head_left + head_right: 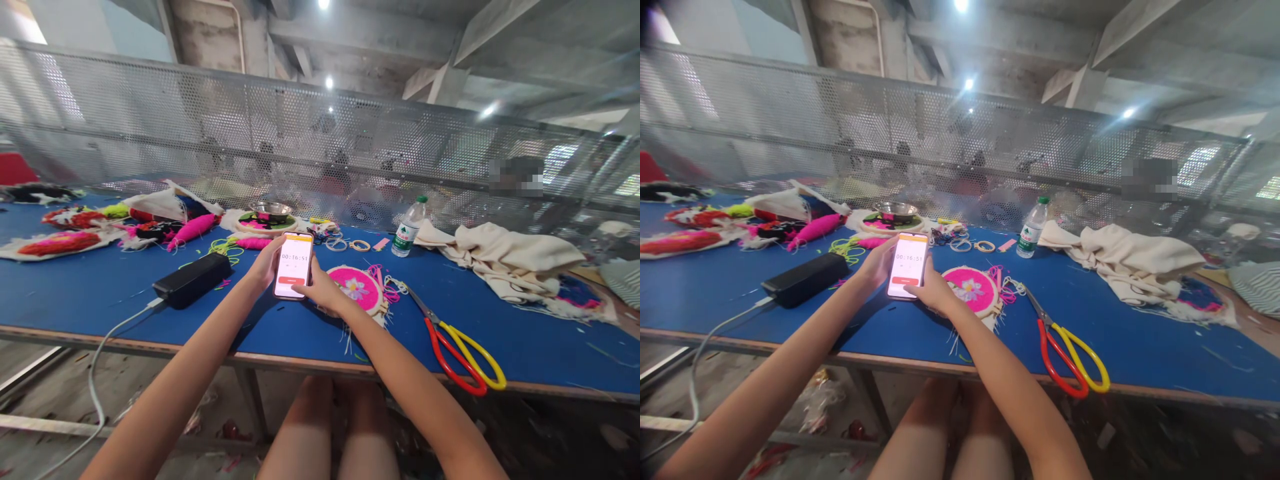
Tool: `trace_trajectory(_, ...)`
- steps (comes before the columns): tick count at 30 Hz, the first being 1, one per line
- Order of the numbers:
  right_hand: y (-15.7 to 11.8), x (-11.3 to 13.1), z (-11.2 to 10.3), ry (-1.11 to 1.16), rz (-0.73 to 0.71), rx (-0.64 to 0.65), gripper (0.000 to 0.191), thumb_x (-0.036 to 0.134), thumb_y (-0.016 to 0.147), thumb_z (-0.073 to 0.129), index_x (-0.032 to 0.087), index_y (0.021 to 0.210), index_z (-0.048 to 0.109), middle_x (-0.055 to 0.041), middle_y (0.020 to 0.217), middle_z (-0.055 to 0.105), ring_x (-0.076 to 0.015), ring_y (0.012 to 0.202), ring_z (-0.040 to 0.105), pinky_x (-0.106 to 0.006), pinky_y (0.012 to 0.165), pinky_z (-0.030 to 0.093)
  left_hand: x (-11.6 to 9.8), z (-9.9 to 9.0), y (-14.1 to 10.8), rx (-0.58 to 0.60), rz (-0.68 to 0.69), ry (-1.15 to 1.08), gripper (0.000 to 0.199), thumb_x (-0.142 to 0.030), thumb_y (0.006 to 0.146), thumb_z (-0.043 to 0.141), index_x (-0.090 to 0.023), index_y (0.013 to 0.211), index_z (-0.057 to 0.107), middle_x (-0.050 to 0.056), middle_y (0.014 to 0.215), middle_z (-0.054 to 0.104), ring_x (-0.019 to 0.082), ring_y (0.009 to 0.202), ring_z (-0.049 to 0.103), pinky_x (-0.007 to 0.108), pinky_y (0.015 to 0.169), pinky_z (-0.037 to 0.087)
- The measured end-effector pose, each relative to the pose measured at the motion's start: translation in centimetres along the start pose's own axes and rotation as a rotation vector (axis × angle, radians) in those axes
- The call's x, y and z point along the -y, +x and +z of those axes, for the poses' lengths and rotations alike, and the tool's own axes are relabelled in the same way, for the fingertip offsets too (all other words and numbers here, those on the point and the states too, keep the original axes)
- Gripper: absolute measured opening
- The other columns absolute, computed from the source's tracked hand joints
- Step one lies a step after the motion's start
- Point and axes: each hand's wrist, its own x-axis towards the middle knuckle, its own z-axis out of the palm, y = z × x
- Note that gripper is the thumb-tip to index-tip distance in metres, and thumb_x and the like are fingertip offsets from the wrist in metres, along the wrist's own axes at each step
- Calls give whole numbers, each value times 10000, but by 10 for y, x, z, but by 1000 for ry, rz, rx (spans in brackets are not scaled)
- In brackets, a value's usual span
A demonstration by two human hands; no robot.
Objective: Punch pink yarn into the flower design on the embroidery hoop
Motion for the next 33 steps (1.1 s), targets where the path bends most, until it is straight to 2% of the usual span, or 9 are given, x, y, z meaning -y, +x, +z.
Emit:
trace_trajectory(4,0,-2,4,46,32,-16,1088,295,749,726,201,1521,-35,-140,1318,572,-262,1145,588,-426,949,461,2,-2,2,26,-18,25,315,-412,820,578,-181,998,698,85,905,744,322,992,662,432,857,516)
trace_trajectory(8,1,-4,7,103,11,-14,1175,270,715,756,189,1513,-104,-159,1352,537,-264,1179,564,-439,981,443,2,-4,3,42,-13,25,350,-416,813,596,-163,1041,679,91,958,740,281,923,680,387,842,513)
trace_trajectory(12,4,-8,14,173,-68,-24,1396,262,573,852,220,1483,-207,-153,1442,438,-279,1276,477,-470,1036,397,1,-3,1,59,-22,21,411,-419,797,619,-139,1094,665,90,970,739,245,876,684,339,821,510)
trace_trajectory(15,6,-9,20,94,-37,-59,1478,268,496,889,210,1483,-209,-178,1447,419,-323,1288,456,-495,1020,410,1,-2,0,85,-7,25,431,-407,794,622,-126,1120,658,90,986,736,248,901,679,326,824,506)
trace_trajectory(18,5,-7,22,-5,22,-98,1362,258,594,838,159,1491,-181,-219,1427,430,-341,1260,485,-485,983,443,1,0,-2,112,21,30,454,-418,789,624,-125,1135,646,92,1026,726,252,913,672,332,813,507)
trace_trajectory(22,2,0,20,-54,47,-130,1160,203,736,724,94,1495,-147,-258,1409,436,-323,1254,500,-450,992,434,1,1,-2,113,45,45,479,-416,763,651,-140,1153,613,91,1030,715,261,961,656,357,847,488)
trace_trajectory(29,1,2,19,-83,50,-128,1152,215,756,709,95,1488,-173,-249,1422,428,-319,1271,486,-435,987,434,0,2,-3,124,86,52,356,-359,734,670,-177,1036,622,67,1001,709,264,983,638,339,798,488)
trace_trajectory(33,1,2,18,-89,45,-126,1188,246,745,725,117,1486,-195,-233,1463,378,-331,1288,465,-447,999,423,1,1,-3,90,98,79,331,-278,709,699,-178,1014,619,57,946,717,243,890,658,330,754,492)
